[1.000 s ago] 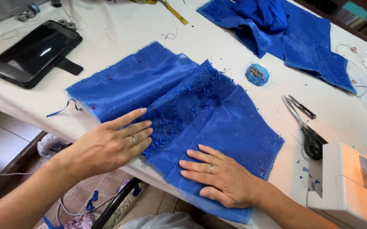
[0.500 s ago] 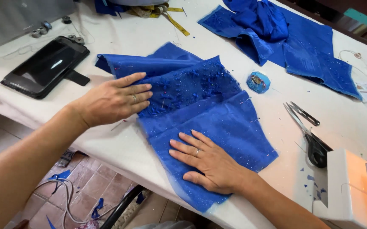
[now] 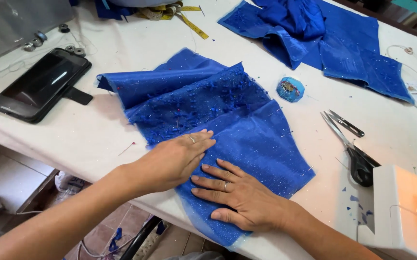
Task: The person aligns two pieces of blue fabric on a white table and secures them with straight pins. They smooth the fabric with their hands and repeatedly insert pins along the edges to hold the layers together.
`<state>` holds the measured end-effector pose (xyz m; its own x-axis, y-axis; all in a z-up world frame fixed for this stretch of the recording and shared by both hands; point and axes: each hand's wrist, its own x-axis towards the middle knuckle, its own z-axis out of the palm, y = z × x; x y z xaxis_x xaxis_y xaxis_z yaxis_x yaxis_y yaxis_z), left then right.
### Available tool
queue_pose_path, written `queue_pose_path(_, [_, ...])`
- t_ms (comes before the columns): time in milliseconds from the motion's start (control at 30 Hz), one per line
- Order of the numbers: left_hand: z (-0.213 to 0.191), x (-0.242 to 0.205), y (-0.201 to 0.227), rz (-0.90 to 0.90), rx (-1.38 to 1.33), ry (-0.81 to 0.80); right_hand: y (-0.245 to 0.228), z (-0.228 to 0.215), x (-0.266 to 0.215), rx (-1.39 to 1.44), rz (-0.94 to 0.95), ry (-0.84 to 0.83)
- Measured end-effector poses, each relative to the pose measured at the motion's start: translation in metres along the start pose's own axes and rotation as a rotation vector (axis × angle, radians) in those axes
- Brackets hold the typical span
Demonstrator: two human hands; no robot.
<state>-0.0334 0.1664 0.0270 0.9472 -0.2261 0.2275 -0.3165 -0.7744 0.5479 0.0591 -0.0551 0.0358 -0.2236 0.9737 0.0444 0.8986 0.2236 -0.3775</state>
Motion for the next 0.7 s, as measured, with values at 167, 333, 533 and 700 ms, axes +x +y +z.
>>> queue_pose_path(167, [0.05, 0.012, -0.034, 0.13, 0.345, 0.112, -0.001, 0.002, -0.005, 0.028, 0.02, 0.021])
queue_pose_path(333, [0.044, 0.011, -0.021, 0.113, 0.429, 0.075, -0.009, -0.007, -0.019, 0.077, 0.025, 0.038])
queue_pose_path(533, [0.05, 0.013, -0.012, 0.068, 0.527, 0.068, -0.025, -0.023, -0.049, 0.338, 0.124, 0.139])
queue_pose_path(700, [0.053, 0.016, -0.005, 0.014, 0.564, 0.06, -0.041, -0.022, -0.082, 0.088, 0.123, 0.358])
